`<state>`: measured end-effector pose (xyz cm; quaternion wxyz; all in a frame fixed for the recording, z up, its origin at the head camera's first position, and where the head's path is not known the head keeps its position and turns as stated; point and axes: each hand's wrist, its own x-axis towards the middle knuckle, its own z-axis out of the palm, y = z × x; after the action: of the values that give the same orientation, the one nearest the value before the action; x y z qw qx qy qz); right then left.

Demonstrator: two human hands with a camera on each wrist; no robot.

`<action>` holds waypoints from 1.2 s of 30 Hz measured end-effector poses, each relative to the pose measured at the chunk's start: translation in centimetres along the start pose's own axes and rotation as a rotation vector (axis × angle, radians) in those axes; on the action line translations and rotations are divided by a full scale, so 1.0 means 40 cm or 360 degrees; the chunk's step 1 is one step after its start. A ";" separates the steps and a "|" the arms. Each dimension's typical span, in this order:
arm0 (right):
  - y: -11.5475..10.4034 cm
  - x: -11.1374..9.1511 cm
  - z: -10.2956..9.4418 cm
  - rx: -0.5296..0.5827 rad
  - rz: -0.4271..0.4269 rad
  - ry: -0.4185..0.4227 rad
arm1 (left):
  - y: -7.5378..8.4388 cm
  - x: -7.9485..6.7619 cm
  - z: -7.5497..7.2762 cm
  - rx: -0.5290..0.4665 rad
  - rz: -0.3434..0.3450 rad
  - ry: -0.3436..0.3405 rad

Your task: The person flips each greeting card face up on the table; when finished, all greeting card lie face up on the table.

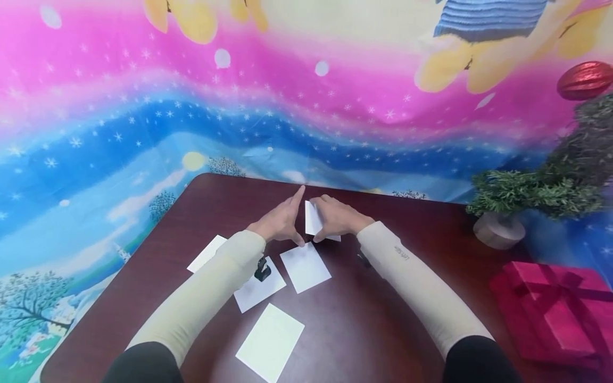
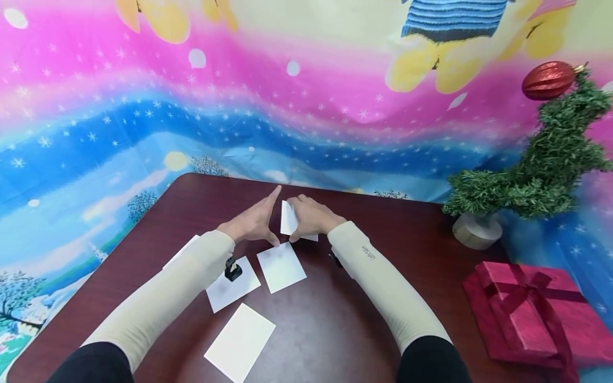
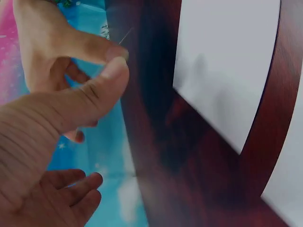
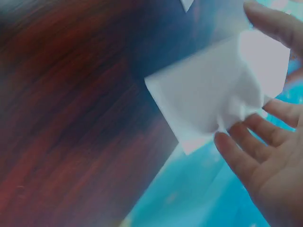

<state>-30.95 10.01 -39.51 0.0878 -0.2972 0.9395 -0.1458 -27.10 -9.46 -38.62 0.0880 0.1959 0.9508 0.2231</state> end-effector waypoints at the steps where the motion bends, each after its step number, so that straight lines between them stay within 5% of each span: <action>1: 0.013 -0.011 -0.001 0.0110 0.0002 0.0012 | 0.001 0.003 0.008 -0.0040 -0.0030 -0.0021; 8: 0.060 -0.065 -0.015 0.0850 -0.0114 0.0101 | -0.002 0.025 0.060 -0.0238 -0.0007 -0.0165; 13: 0.064 -0.087 -0.025 0.1352 -0.0231 0.0127 | 0.014 0.050 0.081 -0.0403 0.0150 -0.0096; 16: 0.076 -0.102 -0.029 0.1479 -0.0218 0.0129 | 0.033 0.061 0.089 -0.0410 0.0211 -0.0058; 19: 0.095 -0.119 -0.033 0.1393 -0.0159 0.0140 | 0.050 0.068 0.092 -0.0272 0.0210 -0.0015; 28: 0.138 -0.168 -0.061 0.0618 -0.0093 0.0244 | 0.096 0.088 0.084 0.0324 0.0163 0.0070; 36: 0.161 -0.209 -0.068 0.0402 0.0046 0.0214 | 0.145 0.106 0.107 0.0514 0.0085 0.0089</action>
<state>-28.31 20.53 -38.40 0.0634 -0.2598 0.9216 -0.2813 -27.94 -1.27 -40.10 0.0231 0.2263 0.9709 0.0748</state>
